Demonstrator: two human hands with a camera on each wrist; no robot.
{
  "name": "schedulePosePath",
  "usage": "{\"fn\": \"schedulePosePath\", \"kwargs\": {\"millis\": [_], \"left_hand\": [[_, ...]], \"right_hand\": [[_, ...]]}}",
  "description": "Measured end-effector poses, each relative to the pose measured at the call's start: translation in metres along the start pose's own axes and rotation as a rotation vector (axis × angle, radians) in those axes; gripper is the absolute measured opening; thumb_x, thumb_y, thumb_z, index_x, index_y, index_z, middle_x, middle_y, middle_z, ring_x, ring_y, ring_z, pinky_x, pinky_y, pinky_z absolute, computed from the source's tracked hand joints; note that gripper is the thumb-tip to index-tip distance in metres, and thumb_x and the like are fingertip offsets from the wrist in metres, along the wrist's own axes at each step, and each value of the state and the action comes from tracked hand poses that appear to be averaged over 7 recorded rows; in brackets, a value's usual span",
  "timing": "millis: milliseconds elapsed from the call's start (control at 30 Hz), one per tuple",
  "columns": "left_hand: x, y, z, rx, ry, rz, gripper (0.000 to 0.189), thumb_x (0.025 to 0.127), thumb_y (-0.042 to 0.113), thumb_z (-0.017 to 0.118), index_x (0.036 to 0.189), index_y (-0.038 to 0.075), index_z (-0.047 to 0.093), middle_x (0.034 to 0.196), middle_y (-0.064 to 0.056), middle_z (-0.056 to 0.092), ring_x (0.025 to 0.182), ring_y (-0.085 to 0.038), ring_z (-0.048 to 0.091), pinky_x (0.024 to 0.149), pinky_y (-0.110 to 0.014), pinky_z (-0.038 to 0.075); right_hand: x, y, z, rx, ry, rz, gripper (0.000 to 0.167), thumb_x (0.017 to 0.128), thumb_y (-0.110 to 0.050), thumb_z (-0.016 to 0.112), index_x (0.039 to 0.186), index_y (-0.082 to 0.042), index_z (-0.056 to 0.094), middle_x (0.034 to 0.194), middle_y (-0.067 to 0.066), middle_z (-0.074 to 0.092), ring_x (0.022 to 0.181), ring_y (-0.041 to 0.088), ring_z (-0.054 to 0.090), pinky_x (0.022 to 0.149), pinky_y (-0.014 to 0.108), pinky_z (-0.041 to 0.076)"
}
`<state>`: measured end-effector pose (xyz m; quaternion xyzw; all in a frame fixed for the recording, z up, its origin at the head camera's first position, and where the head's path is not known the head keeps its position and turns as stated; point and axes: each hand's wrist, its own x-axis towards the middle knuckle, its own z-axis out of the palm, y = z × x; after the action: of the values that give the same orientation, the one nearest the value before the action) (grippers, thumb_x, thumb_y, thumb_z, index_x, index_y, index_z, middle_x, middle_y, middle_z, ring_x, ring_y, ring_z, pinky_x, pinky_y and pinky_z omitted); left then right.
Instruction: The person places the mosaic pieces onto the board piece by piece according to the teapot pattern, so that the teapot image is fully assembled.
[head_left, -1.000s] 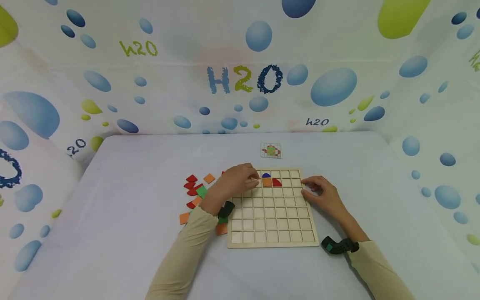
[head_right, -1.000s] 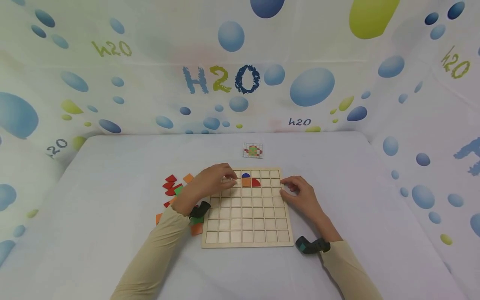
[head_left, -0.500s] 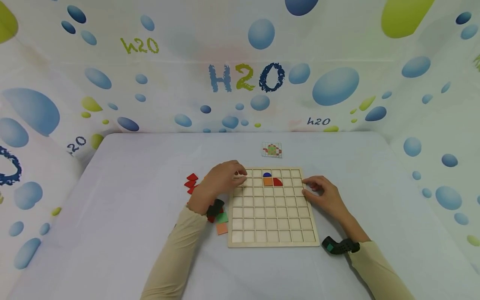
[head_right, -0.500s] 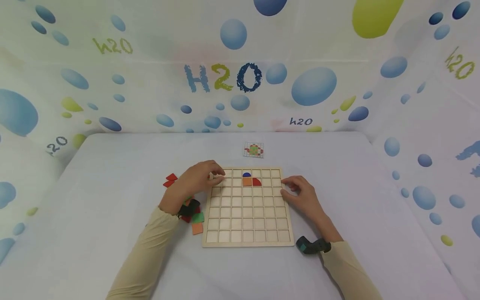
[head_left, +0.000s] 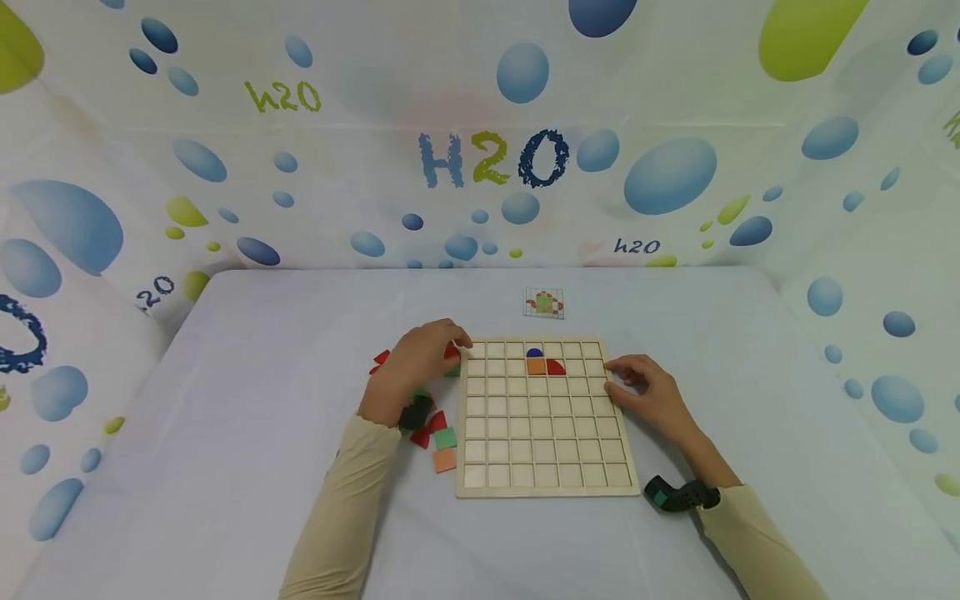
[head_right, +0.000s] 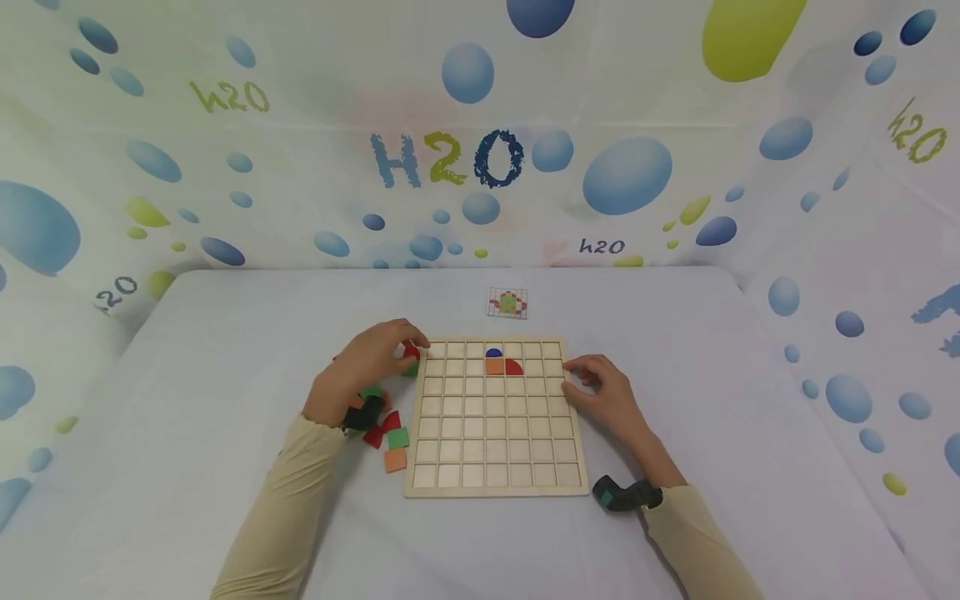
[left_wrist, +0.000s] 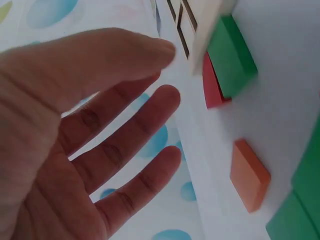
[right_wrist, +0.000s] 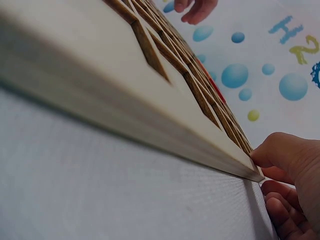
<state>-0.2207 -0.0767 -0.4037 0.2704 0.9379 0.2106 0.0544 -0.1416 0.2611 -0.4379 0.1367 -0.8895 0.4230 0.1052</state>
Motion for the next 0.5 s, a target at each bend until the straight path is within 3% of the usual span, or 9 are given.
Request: {"fn": "schedulePosePath", "kwargs": {"millis": [233, 367, 500], "left_hand": [[-0.002, -0.013, -0.001, -0.024, -0.015, -0.034, 0.027, 0.088, -0.004, 0.062, 0.112, 0.005, 0.069, 0.114, -0.009, 0.064, 0.106, -0.029, 0.059, 0.092, -0.043, 0.048], [-0.003, -0.018, 0.000, -0.054, -0.031, -0.032, 0.026, 0.088, -0.004, 0.064, 0.112, 0.005, 0.069, 0.118, -0.011, 0.063, 0.111, -0.031, 0.057, 0.098, -0.044, 0.045], [-0.003, -0.022, 0.002, -0.094, -0.061, -0.012, 0.028, 0.090, -0.008, 0.057, 0.114, 0.002, 0.068, 0.120, -0.013, 0.063, 0.117, -0.032, 0.055, 0.101, -0.044, 0.043]], "right_hand": [[0.000, 0.021, 0.005, 0.003, 0.013, -0.027, 0.027, 0.084, 0.006, 0.070, 0.110, 0.009, 0.065, 0.104, 0.023, 0.061, 0.086, 0.033, 0.056, 0.076, 0.019, 0.046], [0.001, 0.042, 0.010, -0.005, 0.015, -0.016, 0.028, 0.085, 0.000, 0.072, 0.113, 0.002, 0.067, 0.106, 0.017, 0.062, 0.087, 0.023, 0.057, 0.076, 0.015, 0.044], [0.001, 0.050, 0.012, 0.010, 0.005, -0.004, 0.027, 0.086, -0.006, 0.073, 0.113, -0.003, 0.068, 0.106, 0.012, 0.062, 0.087, 0.016, 0.056, 0.077, 0.014, 0.044]]}}
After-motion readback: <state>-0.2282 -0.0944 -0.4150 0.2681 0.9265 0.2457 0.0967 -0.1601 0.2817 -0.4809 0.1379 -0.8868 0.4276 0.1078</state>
